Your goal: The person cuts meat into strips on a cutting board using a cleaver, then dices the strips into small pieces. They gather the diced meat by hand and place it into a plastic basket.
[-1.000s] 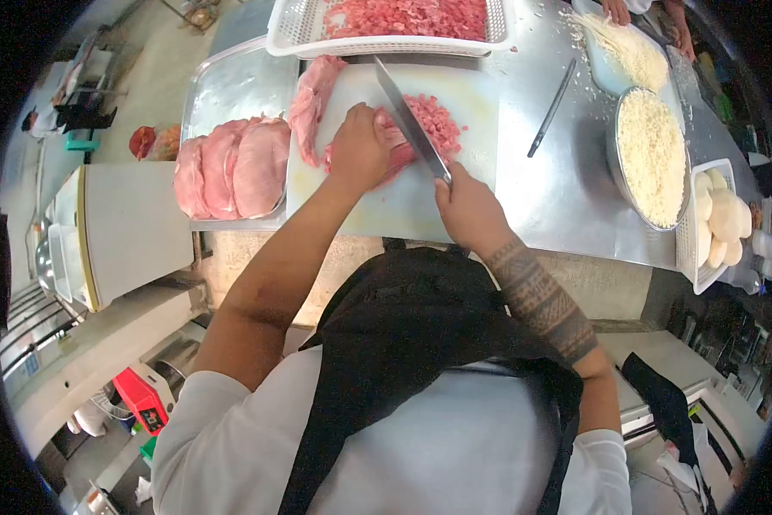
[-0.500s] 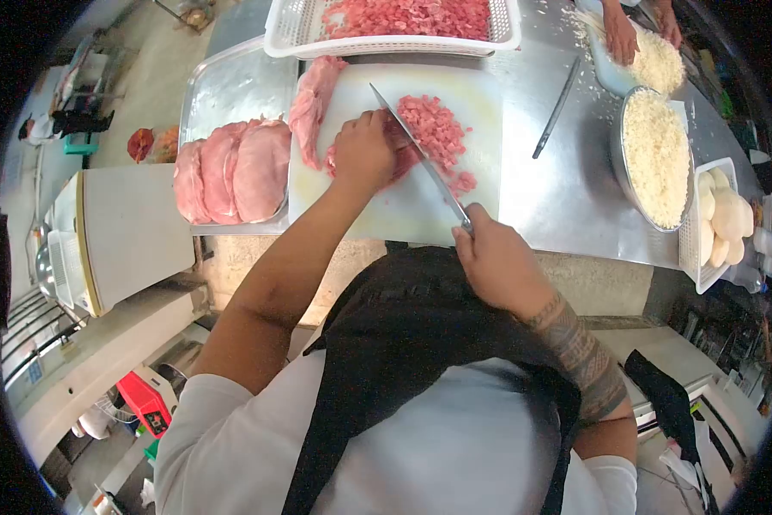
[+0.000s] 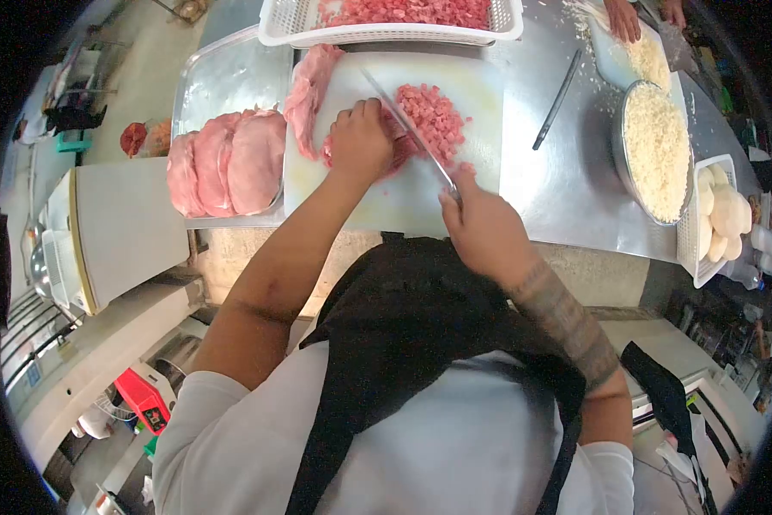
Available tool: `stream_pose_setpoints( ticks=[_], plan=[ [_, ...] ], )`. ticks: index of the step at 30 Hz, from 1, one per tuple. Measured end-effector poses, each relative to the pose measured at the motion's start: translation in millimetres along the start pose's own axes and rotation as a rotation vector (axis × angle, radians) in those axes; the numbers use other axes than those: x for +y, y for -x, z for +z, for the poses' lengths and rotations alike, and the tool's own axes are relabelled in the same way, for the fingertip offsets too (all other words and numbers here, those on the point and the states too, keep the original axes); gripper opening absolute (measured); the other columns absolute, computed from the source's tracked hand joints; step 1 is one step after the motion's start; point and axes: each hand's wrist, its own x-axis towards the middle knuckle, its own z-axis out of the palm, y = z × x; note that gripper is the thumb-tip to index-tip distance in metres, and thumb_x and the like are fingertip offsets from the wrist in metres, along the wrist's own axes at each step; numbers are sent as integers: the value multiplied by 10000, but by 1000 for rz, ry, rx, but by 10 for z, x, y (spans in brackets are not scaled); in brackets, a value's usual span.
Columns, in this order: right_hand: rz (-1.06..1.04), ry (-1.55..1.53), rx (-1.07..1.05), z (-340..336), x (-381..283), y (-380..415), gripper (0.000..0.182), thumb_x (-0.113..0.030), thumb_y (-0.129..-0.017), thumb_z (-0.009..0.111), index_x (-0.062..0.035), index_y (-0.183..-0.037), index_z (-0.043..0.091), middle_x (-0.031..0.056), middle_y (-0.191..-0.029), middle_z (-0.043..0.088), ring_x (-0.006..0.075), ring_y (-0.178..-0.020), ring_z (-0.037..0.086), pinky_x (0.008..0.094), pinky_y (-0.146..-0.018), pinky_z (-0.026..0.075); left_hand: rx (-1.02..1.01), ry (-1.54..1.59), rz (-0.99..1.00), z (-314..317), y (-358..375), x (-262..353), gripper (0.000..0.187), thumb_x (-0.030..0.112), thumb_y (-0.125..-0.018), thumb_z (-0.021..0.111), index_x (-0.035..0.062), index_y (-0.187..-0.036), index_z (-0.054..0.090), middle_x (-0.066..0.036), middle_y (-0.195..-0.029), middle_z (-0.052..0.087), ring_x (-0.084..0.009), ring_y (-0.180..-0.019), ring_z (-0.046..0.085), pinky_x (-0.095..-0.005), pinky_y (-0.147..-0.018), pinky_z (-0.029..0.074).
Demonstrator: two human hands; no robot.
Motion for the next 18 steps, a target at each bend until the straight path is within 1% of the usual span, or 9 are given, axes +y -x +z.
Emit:
stream_pose_setpoints(
  ticks=[2,5,7,9,10,11,13,16,18],
  plan=[
    [11,-31,-52,-139,-69,246,288,-262,-1074,559,-3,-1196,532,270,-854,702,506,-858,686,592,-758,533,-4,-3,-5,-12,-5,-3,324,181,-913,569,48,-1200,639,-149,-1121,707,-392,-1014,648,-558,-888,492],
    [5,8,-96,-172,-47,154,302,-265,-1076,551,11,-1198,532,282,-874,702,509,-873,685,596,-784,532,-18,-20,-8,-18,-12,2,325,182,-911,566,47,-1197,638,-149,-1115,709,-398,-1020,650,-561,-890,494],
    [-51,17,-55,122,116,-194,319,-278,-1081,538,19,-1198,533,290,-889,702,508,-897,686,599,-811,529,0,-35,-5,1,-2,18,322,186,-906,582,47,-1191,638,-149,-1112,710,-403,-1017,654,-561,-888,498],
    [-94,23,-16,377,172,-602,344,-295,-1085,522,26,-1207,535,300,-910,703,506,-928,687,600,-840,524,7,-30,-2,13,-3,8,298,193,-915,587,40,-1166,634,-165,-1099,706,-423,-972,663,-559,-877,518],
    [-108,26,1,423,155,-738,361,-306,-1088,513,30,-1216,536,307,-924,704,504,-947,687,600,-857,522,13,-28,0,15,-2,2,287,196,-920,590,36,-1154,632,-173,-1093,704,-433,-950,668,-558,-871,528],
    [-101,6,-12,412,158,-811,369,-312,-1087,513,29,-1223,537,306,-931,707,504,-949,688,599,-856,522,11,-29,3,16,-14,-8,282,197,-918,601,37,-1149,633,-171,-1094,704,-430,-962,667,-558,-869,523],
    [-78,-37,-32,367,151,-824,385,-324,-1086,513,28,-1238,539,303,-947,713,503,-954,690,598,-855,523,5,-24,20,23,-15,-9,275,198,-914,622,39,-1138,633,-168,-1098,705,-423,-986,665,-556,-865,513],
    [-42,-45,16,277,232,-572,368,-311,-1086,522,13,-1258,542,284,-942,723,496,-933,696,596,-835,527,73,103,18,18,-28,-56,239,175,-949,574,31,-1127,642,-211,-1053,696,-441,-924,660,-560,-866,524],
    [-3,-53,19,282,287,-384,351,-302,-1086,529,2,-1260,543,268,-918,725,493,-904,699,596,-815,531,95,149,9,-86,-11,-50,238,154,-951,564,26,-1134,649,-216,-1044,696,-441,-932,658,-558,-870,523]
  ],
)
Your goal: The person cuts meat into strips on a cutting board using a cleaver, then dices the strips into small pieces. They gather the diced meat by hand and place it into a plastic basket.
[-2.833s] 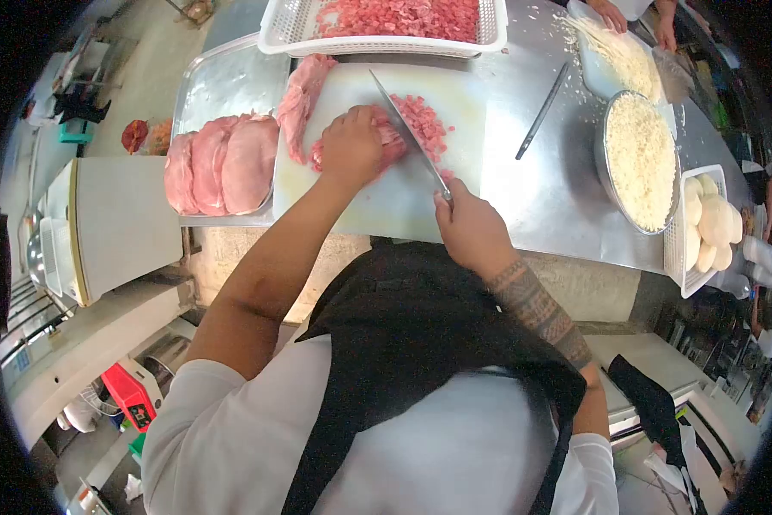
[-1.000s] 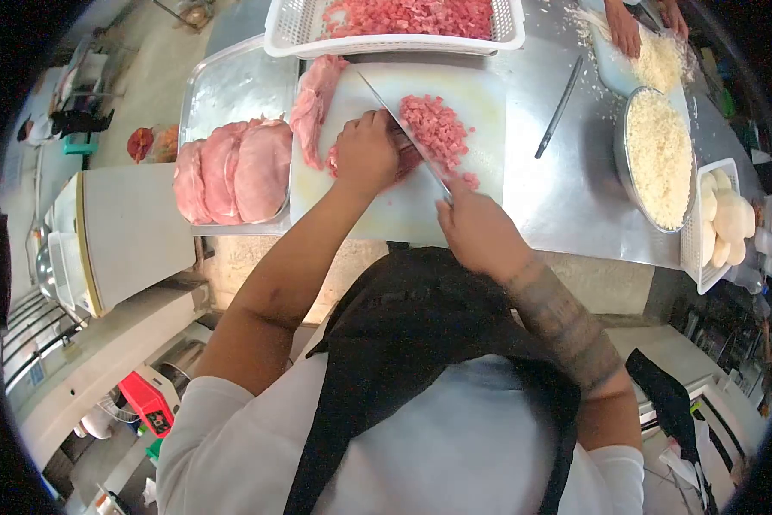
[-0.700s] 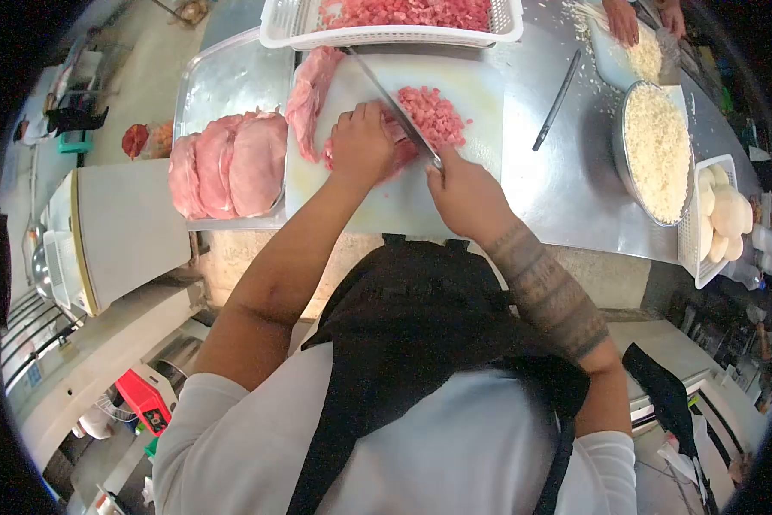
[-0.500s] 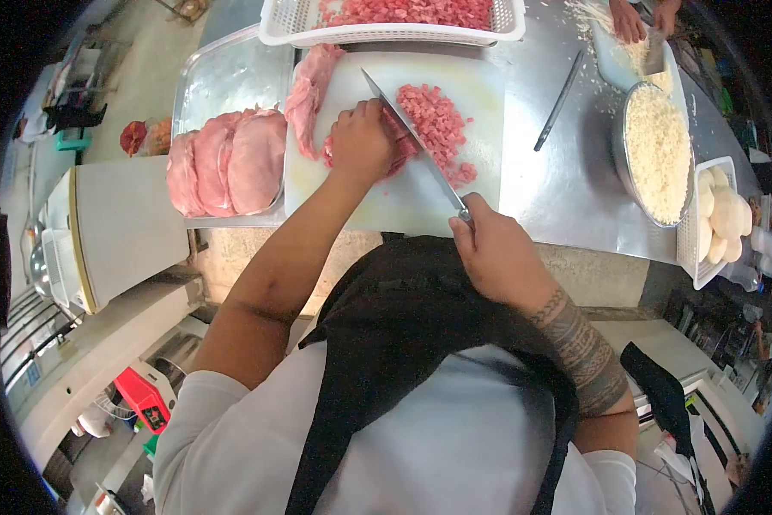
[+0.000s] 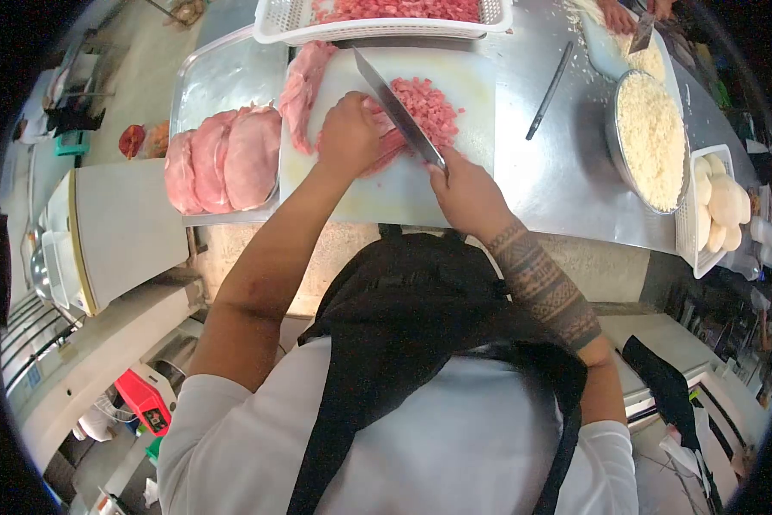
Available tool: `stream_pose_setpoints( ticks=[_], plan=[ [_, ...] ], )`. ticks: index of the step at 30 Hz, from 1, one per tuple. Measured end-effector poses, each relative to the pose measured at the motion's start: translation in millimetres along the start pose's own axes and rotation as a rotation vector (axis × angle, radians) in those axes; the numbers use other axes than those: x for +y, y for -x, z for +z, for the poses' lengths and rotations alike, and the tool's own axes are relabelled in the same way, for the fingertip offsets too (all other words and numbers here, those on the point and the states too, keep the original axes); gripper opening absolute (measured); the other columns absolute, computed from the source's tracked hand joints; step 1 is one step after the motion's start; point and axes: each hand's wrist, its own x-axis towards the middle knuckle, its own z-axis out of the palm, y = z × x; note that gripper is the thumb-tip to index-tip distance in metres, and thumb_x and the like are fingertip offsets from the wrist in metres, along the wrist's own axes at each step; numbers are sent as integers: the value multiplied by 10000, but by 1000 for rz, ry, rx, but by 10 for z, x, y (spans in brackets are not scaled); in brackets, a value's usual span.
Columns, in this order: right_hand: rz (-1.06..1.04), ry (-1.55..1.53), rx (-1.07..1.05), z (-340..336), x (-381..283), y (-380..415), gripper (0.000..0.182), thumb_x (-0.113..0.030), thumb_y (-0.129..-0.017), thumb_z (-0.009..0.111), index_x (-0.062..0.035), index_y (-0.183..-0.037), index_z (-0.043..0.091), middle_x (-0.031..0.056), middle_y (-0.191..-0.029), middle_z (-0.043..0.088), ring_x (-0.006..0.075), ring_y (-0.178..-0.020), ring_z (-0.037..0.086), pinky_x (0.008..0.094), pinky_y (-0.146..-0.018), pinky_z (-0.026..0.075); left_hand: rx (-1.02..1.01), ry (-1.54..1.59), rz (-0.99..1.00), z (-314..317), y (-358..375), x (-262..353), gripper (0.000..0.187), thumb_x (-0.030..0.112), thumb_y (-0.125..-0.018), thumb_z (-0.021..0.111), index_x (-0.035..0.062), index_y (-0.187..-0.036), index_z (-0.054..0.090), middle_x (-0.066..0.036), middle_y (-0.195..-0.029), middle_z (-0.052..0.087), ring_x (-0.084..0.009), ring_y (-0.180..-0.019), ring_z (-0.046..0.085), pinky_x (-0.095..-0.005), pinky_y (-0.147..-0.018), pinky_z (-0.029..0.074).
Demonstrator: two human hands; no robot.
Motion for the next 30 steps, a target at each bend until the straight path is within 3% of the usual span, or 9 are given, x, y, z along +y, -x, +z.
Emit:
stream_pose_setpoints(
  ticks=[10,13,19,25,30],
  plan=[
    [36,13,-100,-434,-356,789,338,-252,-1079,552,16,-1282,526,281,-880,708,514,-886,687,596,-800,533,-85,-136,9,-1,44,-4,337,170,-905,564,19,-1193,651,-210,-1109,697,-437,-978,664,-547,-886,524],
    [30,54,-163,-452,-363,551,350,-267,-1085,535,21,-1283,523,296,-912,708,520,-913,684,597,-814,532,-84,-120,6,-2,39,4,300,169,-895,584,28,-1153,648,-192,-1089,700,-435,-983,664,-560,-882,521],
    [-171,64,2,190,-132,-448,344,-306,-1091,512,9,-1224,548,304,-994,701,504,-962,686,594,-837,526,-49,-189,2,36,49,0,236,165,-884,613,42,-1084,635,-174,-1069,701,-426,-978,667,-569,-822,515],
    [-41,81,-47,-211,-305,113,313,-297,-1086,521,-3,-1188,555,299,-986,700,502,-952,683,601,-828,518,-27,-201,2,76,71,-29,263,172,-899,595,49,-1128,634,-168,-1055,694,-417,-945,655,-568,-826,505],
    [124,-18,-212,-606,-538,618,308,-264,-1077,539,17,-1199,564,330,-929,695,516,-938,683,615,-834,512,-33,-146,-7,77,102,-28,271,155,-884,610,44,-1131,636,-162,-1096,681,-405,-972,626,-555,-860,467]
  ],
)
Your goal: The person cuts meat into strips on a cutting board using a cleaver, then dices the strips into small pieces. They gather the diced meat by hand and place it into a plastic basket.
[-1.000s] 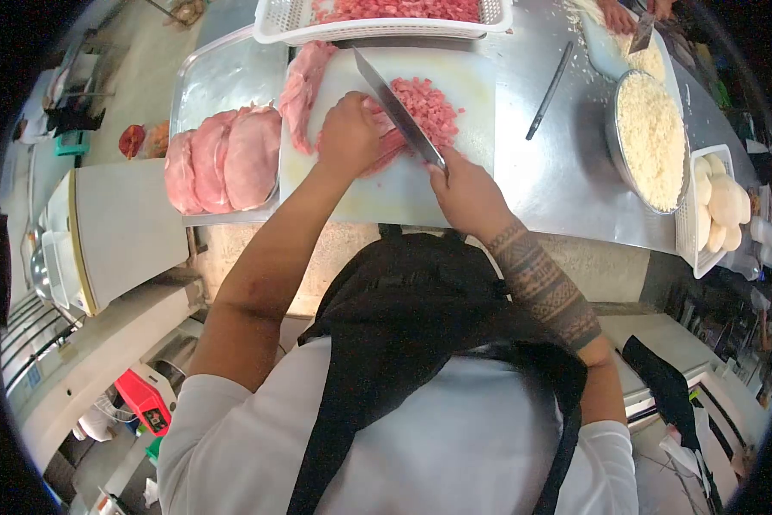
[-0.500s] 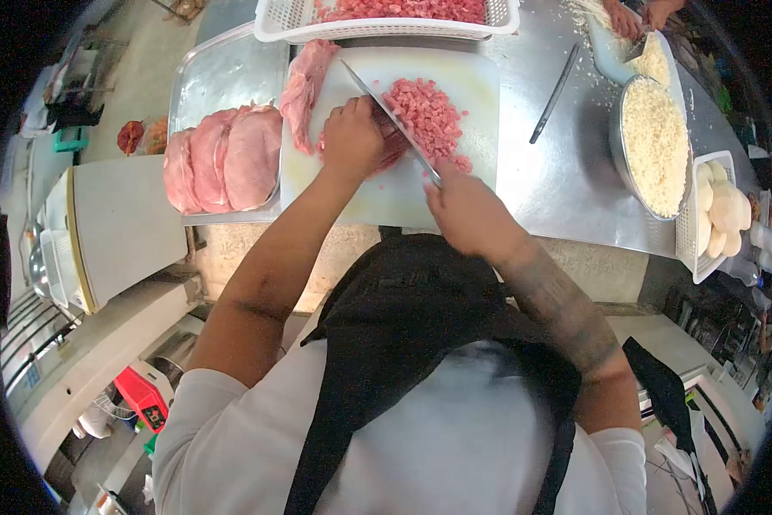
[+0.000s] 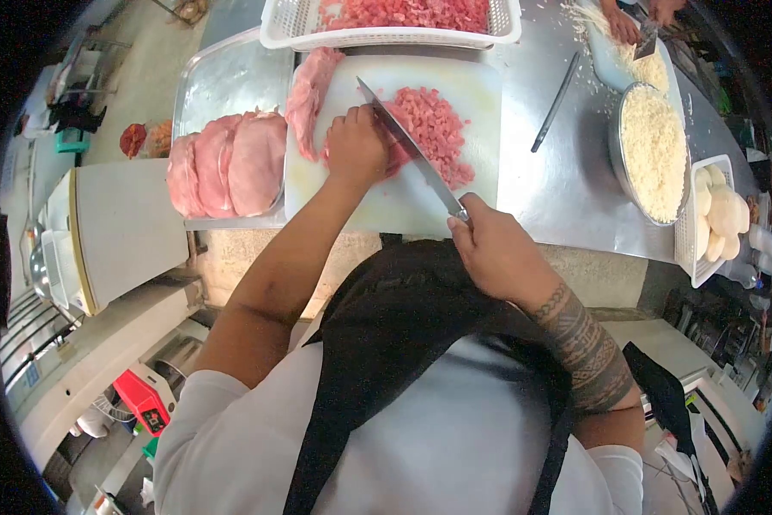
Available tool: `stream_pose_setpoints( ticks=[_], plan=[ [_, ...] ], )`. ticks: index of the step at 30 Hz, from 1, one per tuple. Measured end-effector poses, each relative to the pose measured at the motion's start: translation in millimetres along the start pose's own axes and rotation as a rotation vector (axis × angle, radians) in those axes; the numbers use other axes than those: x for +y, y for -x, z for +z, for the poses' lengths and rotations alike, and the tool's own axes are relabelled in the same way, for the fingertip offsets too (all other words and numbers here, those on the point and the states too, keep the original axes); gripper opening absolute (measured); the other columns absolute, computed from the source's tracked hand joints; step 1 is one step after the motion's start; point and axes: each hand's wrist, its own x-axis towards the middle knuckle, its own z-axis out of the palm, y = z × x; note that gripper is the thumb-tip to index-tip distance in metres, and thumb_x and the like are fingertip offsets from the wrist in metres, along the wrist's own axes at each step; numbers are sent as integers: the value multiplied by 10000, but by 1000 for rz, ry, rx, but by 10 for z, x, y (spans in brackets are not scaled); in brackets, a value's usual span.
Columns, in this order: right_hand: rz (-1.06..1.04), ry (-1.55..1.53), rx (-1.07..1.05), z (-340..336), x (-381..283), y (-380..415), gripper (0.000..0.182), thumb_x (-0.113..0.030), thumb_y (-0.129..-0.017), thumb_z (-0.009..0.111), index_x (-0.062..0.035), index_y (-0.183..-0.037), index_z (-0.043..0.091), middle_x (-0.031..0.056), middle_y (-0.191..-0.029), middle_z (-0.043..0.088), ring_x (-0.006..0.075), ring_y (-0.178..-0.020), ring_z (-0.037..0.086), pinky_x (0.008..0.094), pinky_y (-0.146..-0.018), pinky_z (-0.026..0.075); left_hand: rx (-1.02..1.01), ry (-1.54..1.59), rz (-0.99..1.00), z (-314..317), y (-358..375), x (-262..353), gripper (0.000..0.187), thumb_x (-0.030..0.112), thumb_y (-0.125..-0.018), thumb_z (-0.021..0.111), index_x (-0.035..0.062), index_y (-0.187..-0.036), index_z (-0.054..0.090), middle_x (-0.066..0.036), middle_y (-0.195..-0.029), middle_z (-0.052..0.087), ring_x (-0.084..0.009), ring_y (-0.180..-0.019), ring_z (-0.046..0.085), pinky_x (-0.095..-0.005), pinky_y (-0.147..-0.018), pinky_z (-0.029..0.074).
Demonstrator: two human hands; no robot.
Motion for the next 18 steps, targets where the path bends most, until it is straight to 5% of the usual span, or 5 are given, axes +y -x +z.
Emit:
stream_pose_setpoints(
  ticks=[5,10,13,18],
  plan=[
    [-195,16,154,603,342,-1055,344,-291,-1077,531,28,-1201,564,333,-944,694,520,-962,675,600,-871,513,-8,-1,19,-5,-27,18,225,170,-913,582,29,-1087,610,-195,-1055,676,-440,-938,641,-557,-851,504],
    [-215,-6,187,526,229,-1163,356,-309,-1075,524,25,-1188,576,303,-947,705,504,-1000,673,583,-880,513,-42,14,19,16,-56,-43,252,189,-956,604,36,-1154,626,-184,-1089,689,-428,-972,635,-570,-868,488],
    [-188,-22,208,530,378,-952,346,-307,-1072,528,16,-1184,583,283,-929,710,496,-983,679,578,-863,517,-165,326,-90,-114,-61,-99,476,330,-956,698,20,-1305,606,-244,-1269,664,-455,-1145,623,-584,-993,470],
    [-121,-100,232,528,538,-594,333,-308,-1070,536,-6,-1205,578,264,-888,718,495,-890,695,583,-798,530,-203,-49,130,-333,204,-73,1092,569,-751,883,23,-1563,399,-262,-1573,455,-443,-1425,459,-580,-1158,367]
  ],
)
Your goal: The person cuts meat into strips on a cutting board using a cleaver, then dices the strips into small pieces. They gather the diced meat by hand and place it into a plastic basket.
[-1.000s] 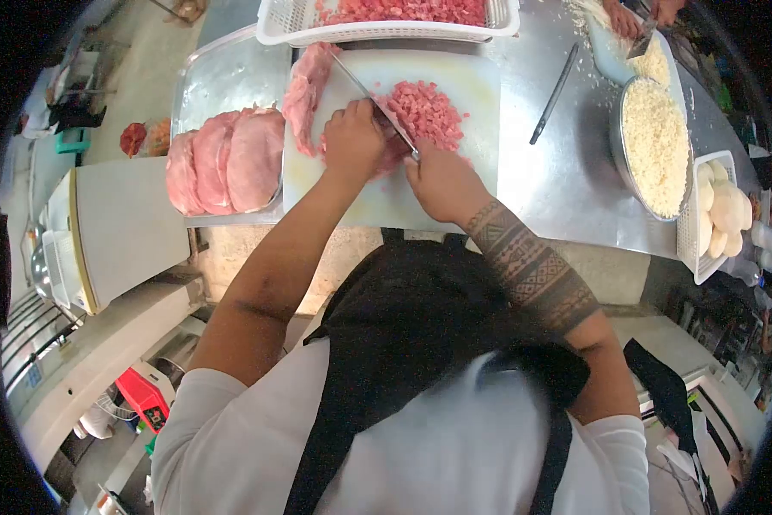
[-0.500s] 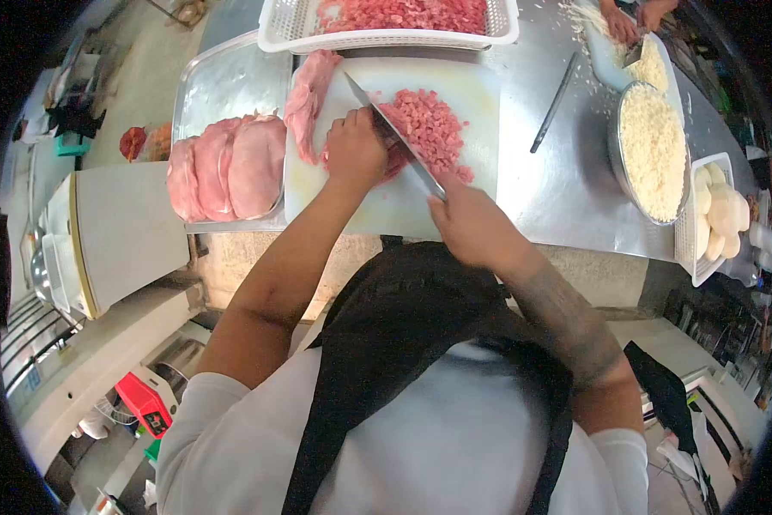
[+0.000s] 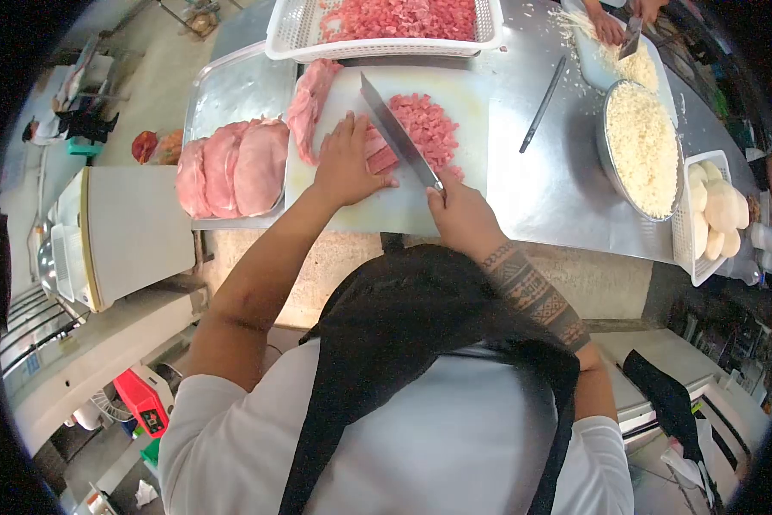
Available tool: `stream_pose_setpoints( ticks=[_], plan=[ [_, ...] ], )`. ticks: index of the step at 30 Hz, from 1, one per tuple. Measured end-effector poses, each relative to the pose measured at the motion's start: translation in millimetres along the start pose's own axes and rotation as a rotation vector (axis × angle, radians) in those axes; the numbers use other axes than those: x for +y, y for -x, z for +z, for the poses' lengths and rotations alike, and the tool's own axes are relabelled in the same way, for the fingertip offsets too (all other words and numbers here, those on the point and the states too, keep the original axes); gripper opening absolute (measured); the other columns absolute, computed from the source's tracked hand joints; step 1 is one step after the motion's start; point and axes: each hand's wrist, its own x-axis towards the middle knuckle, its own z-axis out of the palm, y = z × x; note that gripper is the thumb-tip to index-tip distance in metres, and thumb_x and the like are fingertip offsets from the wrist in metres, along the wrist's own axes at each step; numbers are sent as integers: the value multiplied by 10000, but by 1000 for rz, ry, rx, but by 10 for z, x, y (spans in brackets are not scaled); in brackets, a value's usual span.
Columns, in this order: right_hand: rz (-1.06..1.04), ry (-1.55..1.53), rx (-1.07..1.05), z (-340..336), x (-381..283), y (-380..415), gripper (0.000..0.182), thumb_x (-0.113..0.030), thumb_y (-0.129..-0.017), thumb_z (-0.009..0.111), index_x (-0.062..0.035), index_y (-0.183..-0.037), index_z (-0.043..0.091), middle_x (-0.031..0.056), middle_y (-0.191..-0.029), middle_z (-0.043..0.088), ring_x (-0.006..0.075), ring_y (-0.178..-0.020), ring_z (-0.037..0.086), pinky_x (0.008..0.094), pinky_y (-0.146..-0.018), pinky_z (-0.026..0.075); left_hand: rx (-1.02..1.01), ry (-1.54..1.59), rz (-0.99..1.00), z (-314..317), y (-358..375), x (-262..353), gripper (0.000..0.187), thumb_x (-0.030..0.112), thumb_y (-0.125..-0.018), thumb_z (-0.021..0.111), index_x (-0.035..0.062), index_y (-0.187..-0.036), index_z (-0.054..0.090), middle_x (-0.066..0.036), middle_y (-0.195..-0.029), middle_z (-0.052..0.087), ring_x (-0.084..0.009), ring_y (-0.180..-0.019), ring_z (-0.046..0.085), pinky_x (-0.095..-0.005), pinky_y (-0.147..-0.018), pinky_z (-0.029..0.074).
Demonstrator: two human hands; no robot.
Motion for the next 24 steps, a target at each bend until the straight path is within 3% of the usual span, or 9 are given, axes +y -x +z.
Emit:
stream_pose_setpoints(
  ticks=[1,4,17,20,24],
  plan=[
    [1,25,8,-20,25,19,329,-308,-1070,538,-11,-1207,575,263,-881,719,496,-871,697,584,-785,533,-54,-32,3,-46,8,24,1196,597,-704,910,25,-1595,354,-255,-1611,415,-435,-1459,427,-577,-1176,350],
    [-11,100,38,-64,116,52,323,-307,-1068,548,-14,-1204,567,261,-863,721,501,-847,699,586,-770,537,-81,24,55,-10,-40,-90,1231,579,-678,931,35,-1600,324,-236,-1603,412,-429,-1444,430,-565,-1168,359],
    [-92,94,-30,-134,268,29,356,-309,-1072,547,18,-1214,542,292,-890,718,516,-896,698,594,-808,533,-33,87,57,159,27,326,1078,440,-647,920,37,-1517,426,-211,-1383,570,-414,-1239,564,-542,-1084,459],
    [-108,67,-49,-115,333,-5,334,-261,-1085,578,3,-1286,539,280,-910,699,453,-833,692,511,-751,525,13,75,64,199,6,449,1061,436,-635,924,46,-1500,447,-206,-1379,573,-411,-1236,568,-526,-1079,467],
    [-135,-2,-71,-178,344,34,349,-297,-1081,539,27,-1210,522,313,-944,717,529,-935,693,588,-826,538,14,64,-5,198,8,477,1055,440,-634,919,53,-1498,453,-206,-1384,575,-404,-1252,566,-524,-1077,468]
  ],
)
